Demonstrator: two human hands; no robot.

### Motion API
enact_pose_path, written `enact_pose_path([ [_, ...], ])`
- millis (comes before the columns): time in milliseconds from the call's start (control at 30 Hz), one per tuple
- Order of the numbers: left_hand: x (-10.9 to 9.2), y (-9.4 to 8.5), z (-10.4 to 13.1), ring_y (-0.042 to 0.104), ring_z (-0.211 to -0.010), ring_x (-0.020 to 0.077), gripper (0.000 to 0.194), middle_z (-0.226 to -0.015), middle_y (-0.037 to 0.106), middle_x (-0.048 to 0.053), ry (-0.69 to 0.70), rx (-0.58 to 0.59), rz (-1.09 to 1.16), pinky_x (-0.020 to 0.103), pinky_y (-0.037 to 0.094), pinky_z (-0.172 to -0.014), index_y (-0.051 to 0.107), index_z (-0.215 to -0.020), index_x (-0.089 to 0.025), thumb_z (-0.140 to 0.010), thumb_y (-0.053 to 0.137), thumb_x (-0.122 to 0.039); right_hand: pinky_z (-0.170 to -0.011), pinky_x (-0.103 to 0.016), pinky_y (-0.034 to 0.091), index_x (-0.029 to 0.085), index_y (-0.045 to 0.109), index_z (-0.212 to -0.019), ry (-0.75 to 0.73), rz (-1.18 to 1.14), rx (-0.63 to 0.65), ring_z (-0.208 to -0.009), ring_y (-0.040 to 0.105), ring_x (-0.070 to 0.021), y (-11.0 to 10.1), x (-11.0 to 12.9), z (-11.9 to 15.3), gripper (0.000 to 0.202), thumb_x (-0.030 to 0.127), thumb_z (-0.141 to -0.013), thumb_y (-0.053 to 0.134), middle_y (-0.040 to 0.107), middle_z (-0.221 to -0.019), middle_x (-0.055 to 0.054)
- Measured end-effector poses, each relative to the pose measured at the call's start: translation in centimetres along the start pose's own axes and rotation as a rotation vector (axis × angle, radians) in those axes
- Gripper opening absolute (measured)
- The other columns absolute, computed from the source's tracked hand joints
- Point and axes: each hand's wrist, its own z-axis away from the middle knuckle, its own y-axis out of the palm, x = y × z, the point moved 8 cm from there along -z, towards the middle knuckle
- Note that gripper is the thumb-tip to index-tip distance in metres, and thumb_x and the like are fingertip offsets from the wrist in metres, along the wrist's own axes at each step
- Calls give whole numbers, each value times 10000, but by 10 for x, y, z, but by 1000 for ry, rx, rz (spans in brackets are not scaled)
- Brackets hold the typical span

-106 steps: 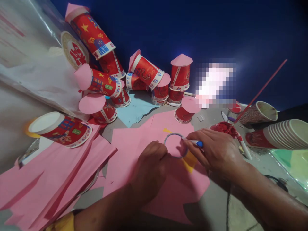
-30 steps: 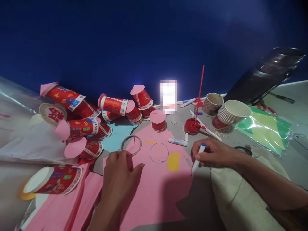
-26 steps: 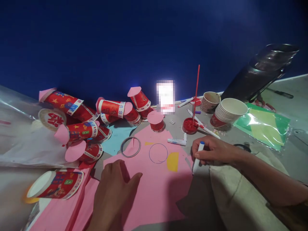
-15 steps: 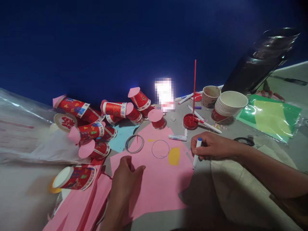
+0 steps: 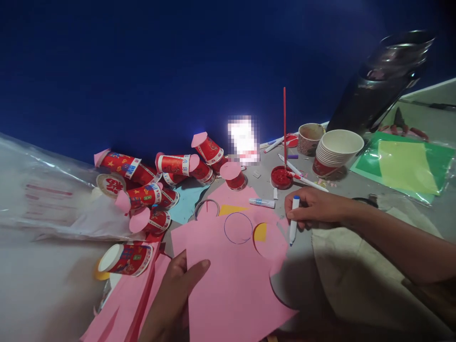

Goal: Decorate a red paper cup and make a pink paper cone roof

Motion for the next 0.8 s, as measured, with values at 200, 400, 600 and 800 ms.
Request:
enact_pose_path([
  [200,-9,-36,12,764,-665,326,664,-790,811,68,86,-192,98,363,584,-543,742,-1098,-192,-494,942,-382,-560,-228,465,172,652,-834,-131,-83,-25,-602,633,-135,-7,3,-3,188,345,-820,725,743,-724,-35],
  [400,-19,-53,9,789,-859,385,785,-833,823,79,240,-272,249,452,641,-737,722,-1195,-187,-457,944,-336,-635,-274,463,190,718,-820,-247,250,-76,-740,659,-198,-4,11,-6,103,289,-794,713,751,-801,-28],
  [600,-16,-47,11,789,-896,383,755,-892,827,99,211,-263,278,460,642,-767,710,-1208,-175,-502,926,-329,-675,-306,455,217,739,-828,-262,488,-168,-761,661,-230,9,17,-4,126,195,-778,625,736,-797,-31],
  [800,-26,-15,13,793,-897,349,746,-997,826,85,268,-187,368,435,644,-782,676,-1265,-206,-563,904,-312,-792,-343,516,200,715,-944,-353,180,-177,-847,686,-230,18,31,10,206,379,-869,648,753,-942,-74],
])
